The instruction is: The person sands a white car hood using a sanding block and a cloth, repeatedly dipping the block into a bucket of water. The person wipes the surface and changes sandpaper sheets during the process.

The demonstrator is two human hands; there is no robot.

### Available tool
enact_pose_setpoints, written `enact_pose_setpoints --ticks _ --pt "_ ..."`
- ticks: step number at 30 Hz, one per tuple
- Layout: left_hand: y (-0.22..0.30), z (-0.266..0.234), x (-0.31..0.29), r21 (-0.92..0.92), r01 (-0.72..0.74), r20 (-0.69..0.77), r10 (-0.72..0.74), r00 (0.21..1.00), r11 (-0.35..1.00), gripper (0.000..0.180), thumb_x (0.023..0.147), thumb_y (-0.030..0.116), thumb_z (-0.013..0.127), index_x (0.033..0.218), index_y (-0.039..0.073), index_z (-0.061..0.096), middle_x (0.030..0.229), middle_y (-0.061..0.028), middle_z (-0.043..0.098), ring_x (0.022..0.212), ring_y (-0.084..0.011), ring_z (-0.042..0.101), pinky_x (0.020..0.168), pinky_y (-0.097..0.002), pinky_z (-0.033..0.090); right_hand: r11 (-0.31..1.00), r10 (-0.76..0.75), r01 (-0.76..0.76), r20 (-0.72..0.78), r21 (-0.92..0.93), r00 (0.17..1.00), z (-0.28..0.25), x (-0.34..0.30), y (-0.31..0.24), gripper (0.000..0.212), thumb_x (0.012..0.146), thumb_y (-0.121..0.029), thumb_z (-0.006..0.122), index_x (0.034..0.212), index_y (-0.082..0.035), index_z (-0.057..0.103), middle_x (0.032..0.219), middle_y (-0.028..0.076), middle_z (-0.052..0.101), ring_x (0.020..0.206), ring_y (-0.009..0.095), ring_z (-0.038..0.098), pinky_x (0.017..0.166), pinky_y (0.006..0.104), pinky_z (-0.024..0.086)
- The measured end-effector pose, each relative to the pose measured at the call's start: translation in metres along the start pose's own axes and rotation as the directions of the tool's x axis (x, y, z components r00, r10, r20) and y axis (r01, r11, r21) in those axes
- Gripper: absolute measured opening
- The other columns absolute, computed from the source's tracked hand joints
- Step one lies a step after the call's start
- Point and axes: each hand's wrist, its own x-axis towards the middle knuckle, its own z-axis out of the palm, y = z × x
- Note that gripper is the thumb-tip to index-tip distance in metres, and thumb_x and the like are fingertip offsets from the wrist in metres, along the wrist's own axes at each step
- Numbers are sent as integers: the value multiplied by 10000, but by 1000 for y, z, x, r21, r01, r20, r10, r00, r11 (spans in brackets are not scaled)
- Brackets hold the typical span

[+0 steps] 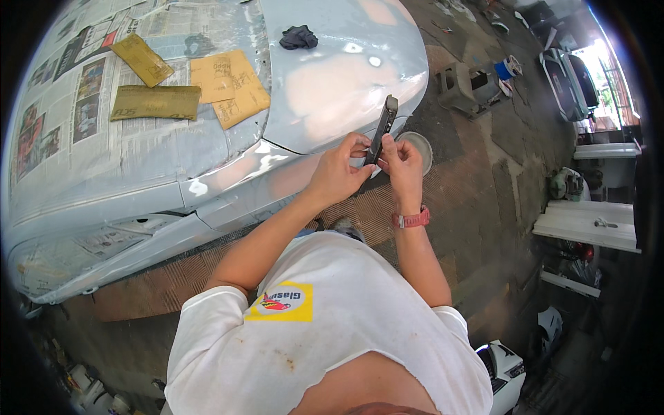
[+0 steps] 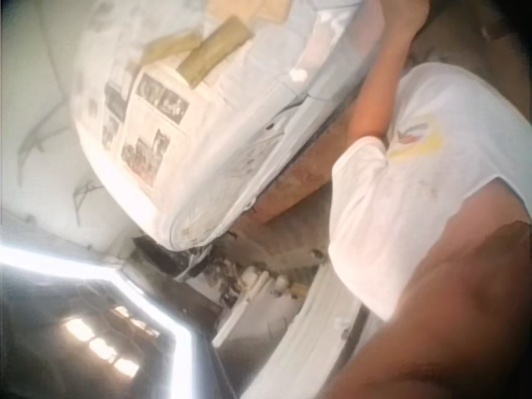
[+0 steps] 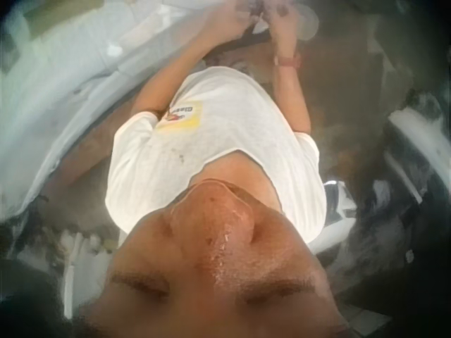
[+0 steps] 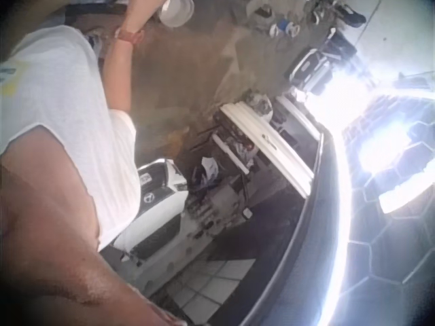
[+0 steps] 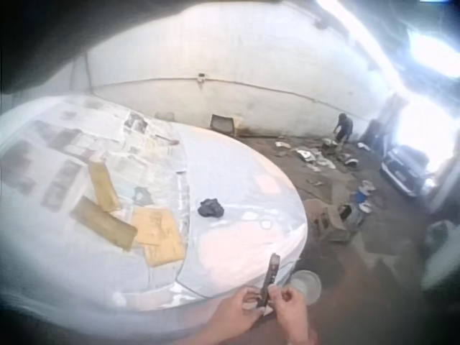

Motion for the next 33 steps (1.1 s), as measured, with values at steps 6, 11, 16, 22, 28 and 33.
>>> enact_pose_setpoints --ticks 6,11,16,22,28,33 --pt "-11 -31 1 -65 -9 94 15 995 998 518 946 100 842 1373 38 556 1361 -203 744 1225 -361 772 854 -418 713 987 67 -52 -98 150 993 37 -14 -15 482 1076 -420 780 838 -22 649 798 33 689 731 105 669 673 287 586" --pt "-12 -47 5 -124 13 166 8 986 992 489 960 76 815 1386 34 580 1335 -192 762 1219 -334 777 861 -407 689 997 3 -15 -163 -73 987 47 -14 -16 542 1113 -454 706 815 -9 624 767 82 682 704 134 661 648 318 549" --pt "-19 -61 8 -212 133 227 -84 970 968 384 1041 120 706 1398 19 608 1257 -185 790 1155 -260 779 910 -370 630 917 -100 -3 -237 -399 966 53 -11 -20 615 1157 -484 590 861 52 636 751 162 640 694 215 610 691 413 508" --pt "-34 -71 12 -447 291 316 -155 936 846 414 1087 175 665 1467 20 612 1236 -162 781 1070 -221 749 955 -349 601 954 -103 13 -288 -299 952 57 -2 -6 617 1181 -476 527 940 76 663 782 168 635 742 252 603 759 434 511" --pt "-24 -78 10 -164 45 211 -9 977 985 583 1033 278 802 1563 126 613 1329 -136 701 1131 -211 708 953 -351 605 977 -5 -34 -184 -211 983 73 -2 -6 571 1199 -491 467 1131 33 682 940 144 708 864 253 667 840 437 538" --pt "-6 -81 7 35 -13 126 9 992 999 616 973 304 871 1536 196 646 1408 -156 620 1238 -277 684 971 -396 625 992 -17 44 -216 121 976 78 -1 34 516 1227 -419 418 1399 21 625 1249 118 717 1084 216 701 951 370 575"
